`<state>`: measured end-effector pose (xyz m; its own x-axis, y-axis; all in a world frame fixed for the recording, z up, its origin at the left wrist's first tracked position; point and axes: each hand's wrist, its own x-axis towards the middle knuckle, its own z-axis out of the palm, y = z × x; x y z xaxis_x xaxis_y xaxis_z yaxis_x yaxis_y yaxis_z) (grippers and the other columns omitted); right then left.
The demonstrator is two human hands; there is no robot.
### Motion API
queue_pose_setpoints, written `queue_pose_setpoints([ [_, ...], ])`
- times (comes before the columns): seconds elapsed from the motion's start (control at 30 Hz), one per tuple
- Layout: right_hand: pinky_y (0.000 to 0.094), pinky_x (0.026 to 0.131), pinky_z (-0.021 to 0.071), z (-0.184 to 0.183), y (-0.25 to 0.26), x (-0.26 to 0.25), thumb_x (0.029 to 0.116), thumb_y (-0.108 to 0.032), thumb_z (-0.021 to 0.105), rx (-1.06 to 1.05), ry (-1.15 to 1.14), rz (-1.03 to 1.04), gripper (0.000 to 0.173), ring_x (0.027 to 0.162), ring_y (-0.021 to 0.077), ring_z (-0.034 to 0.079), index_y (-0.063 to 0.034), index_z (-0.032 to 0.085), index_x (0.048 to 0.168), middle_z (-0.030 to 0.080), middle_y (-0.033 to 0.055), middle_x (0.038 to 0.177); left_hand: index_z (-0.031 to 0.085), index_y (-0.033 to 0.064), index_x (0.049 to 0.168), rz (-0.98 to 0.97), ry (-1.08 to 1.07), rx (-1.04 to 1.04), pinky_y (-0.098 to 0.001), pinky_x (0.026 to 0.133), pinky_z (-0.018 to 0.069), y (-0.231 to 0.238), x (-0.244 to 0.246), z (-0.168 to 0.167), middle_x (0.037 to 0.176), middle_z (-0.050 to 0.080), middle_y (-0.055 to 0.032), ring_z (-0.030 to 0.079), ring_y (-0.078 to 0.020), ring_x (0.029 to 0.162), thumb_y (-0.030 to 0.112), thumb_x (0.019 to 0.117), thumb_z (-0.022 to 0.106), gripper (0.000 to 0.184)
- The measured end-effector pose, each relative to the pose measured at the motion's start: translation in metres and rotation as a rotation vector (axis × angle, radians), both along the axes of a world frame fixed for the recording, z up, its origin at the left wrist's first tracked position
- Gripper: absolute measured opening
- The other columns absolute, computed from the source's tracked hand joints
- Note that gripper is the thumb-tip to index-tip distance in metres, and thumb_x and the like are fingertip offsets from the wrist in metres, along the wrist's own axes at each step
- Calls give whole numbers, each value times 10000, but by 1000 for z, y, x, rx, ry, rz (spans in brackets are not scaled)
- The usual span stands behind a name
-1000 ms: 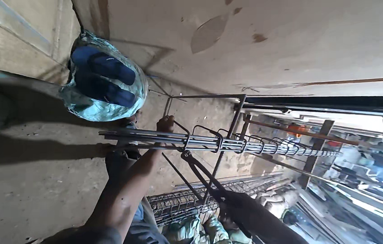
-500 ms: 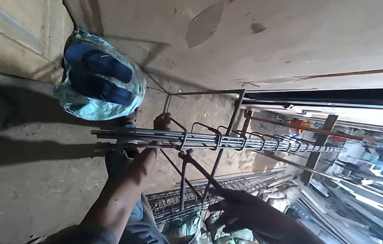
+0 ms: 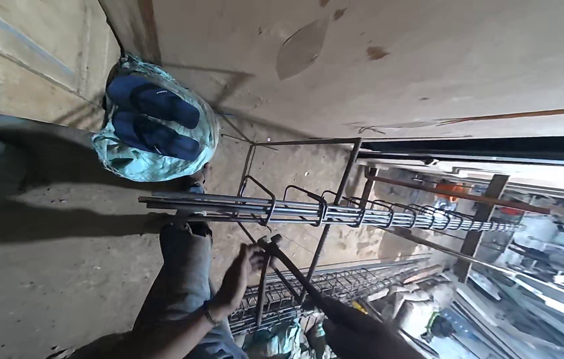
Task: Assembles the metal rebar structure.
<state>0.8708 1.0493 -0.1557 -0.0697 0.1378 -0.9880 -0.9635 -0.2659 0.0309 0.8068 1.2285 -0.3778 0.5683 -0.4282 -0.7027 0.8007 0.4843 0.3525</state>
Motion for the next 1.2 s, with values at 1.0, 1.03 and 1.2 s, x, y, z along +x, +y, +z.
queue_pose_setpoints([
  [1.0, 417, 598, 513, -10, 80, -13, 883, -84, 690, -1023, -796, 1993, 514, 773, 337, 676, -5, 616, 1385, 678, 192, 966, 441, -39, 1445, 288, 299, 235, -396, 1036, 501, -9, 18, 43, 1414, 551, -180, 569, -223, 1260, 163, 1084, 393, 417],
  [1.03, 401, 566, 500, -13, 74, -12, 886, -75, 686, -1026, -831, 2020, 498, 739, 325, 670, -10, 626, 1376, 674, 179, 928, 426, -52, 1458, 240, 275, 429, -403, 1085, 462, 1, 27, 14, 1453, 512, -212, 529, -249, 1312, 157, 1095, 387, 421],
  [1.2, 391, 546, 482, -13, 64, -9, 885, -77, 687, -959, -793, 2089, 564, 710, 314, 665, -32, 583, 1437, 675, 172, 933, 383, -56, 1517, 30, -164, 642, -414, 1216, 297, 16, 85, -119, 1566, 414, -238, 389, -298, 1466, 84, 1088, 415, 452],
])
